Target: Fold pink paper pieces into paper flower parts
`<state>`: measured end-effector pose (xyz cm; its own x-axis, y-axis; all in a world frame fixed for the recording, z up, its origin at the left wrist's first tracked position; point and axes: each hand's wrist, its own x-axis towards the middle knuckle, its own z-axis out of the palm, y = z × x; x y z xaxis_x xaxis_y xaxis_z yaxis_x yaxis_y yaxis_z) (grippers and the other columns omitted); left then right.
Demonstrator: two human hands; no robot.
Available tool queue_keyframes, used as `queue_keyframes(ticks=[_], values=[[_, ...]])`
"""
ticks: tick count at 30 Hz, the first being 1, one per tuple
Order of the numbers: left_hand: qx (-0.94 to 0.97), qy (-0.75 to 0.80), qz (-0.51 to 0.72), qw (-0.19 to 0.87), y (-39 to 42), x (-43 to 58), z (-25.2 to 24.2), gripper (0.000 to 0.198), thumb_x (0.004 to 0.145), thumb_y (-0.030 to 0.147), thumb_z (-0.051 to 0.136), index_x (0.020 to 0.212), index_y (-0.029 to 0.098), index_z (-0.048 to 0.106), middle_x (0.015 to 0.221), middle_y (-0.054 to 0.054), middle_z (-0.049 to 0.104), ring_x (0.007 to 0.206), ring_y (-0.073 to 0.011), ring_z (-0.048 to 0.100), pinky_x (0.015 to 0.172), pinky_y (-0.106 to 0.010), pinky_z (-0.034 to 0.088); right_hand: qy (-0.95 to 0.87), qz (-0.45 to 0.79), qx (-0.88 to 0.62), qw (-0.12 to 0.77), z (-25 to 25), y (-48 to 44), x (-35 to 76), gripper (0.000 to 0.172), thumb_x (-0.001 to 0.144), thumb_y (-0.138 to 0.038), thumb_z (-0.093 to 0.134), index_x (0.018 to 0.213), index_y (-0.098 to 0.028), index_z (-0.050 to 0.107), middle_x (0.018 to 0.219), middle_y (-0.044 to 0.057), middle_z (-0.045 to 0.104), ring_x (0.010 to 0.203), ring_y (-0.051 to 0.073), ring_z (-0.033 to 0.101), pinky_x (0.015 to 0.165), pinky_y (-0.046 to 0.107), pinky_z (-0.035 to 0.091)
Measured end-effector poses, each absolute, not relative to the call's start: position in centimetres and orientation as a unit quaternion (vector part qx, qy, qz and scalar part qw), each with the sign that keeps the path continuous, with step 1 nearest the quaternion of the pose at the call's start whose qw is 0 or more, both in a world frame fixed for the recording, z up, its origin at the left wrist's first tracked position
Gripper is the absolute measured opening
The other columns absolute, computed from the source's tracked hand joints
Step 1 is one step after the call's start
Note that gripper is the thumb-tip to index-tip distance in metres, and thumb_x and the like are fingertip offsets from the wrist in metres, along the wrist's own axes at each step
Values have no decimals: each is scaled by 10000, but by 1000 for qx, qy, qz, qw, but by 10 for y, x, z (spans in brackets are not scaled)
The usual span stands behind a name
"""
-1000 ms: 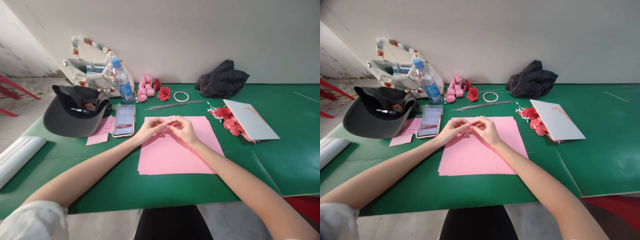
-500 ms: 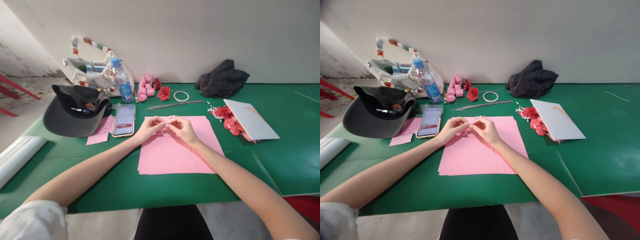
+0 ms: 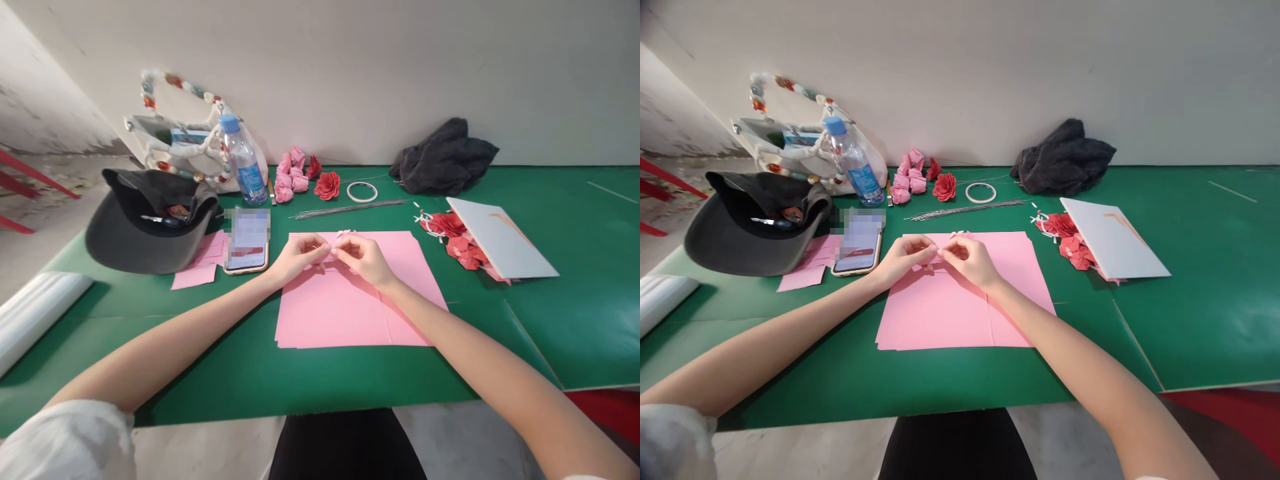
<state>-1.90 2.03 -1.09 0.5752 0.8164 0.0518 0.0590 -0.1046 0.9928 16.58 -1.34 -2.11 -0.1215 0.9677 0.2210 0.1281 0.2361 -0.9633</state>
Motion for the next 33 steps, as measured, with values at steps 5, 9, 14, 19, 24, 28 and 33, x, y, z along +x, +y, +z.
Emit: queue_keyframes(ticks=[5, 9, 14, 19, 24, 28, 33], values=[[676, 318, 326, 579, 21, -19, -11, 290, 846, 417, 629, 853, 127, 614, 674, -27, 646, 587, -155, 674, 560, -239, 519, -619, 431, -440, 487, -20, -14, 166, 257, 771, -414, 692, 753, -163, 637, 724, 18, 609, 583, 112, 533, 590, 280, 460], [678, 320, 322, 579, 21, -19, -11, 288, 848, 416, 626, 849, 128, 611, 672, -22, 634, 577, -153, 669, 544, -235, 509, -625, 430, -439, 482, -20, -14, 166, 271, 774, -431, 688, 749, -166, 631, 706, 10, 600, 571, 108, 521, 574, 272, 449], [679, 307, 317, 587, 22, -20, -11, 266, 855, 396, 619, 834, 131, 610, 673, -5, 601, 573, -140, 653, 549, -240, 510, -640, 422, -436, 471, -21, -14, 166, 290, 781, -439, 680, 716, -170, 593, 669, 2, 581, 564, 110, 518, 554, 264, 432], [677, 303, 318, 590, 23, -19, -12, 260, 861, 394, 613, 833, 137, 587, 712, -5, 603, 569, -131, 652, 565, -245, 520, -636, 437, -434, 465, -22, -13, 164, 291, 786, -441, 674, 734, -174, 571, 683, -1, 578, 551, 107, 541, 538, 261, 444], [679, 305, 319, 587, 20, -17, -11, 276, 856, 407, 622, 828, 138, 569, 744, -12, 598, 591, -118, 647, 551, -224, 526, -621, 460, -434, 462, -21, -14, 165, 295, 789, -441, 671, 748, -178, 544, 659, -13, 579, 501, 108, 578, 500, 255, 470], [681, 309, 328, 577, 19, -15, -10, 308, 858, 443, 613, 820, 146, 543, 706, 3, 581, 568, -108, 636, 533, -211, 517, -612, 483, -431, 454, -20, -15, 166, 288, 813, -450, 646, 782, -183, 542, 632, -14, 597, 491, 126, 603, 499, 268, 495], [664, 317, 326, 593, 24, -16, -11, 349, 881, 494, 564, 842, 152, 515, 604, 24, 571, 496, -104, 612, 488, -197, 469, -631, 422, -408, 507, -21, -14, 169, 172, 885, -363, 576, 994, -231, 583, 809, 8, 658, 741, 151, 646, 722, 312, 533]])
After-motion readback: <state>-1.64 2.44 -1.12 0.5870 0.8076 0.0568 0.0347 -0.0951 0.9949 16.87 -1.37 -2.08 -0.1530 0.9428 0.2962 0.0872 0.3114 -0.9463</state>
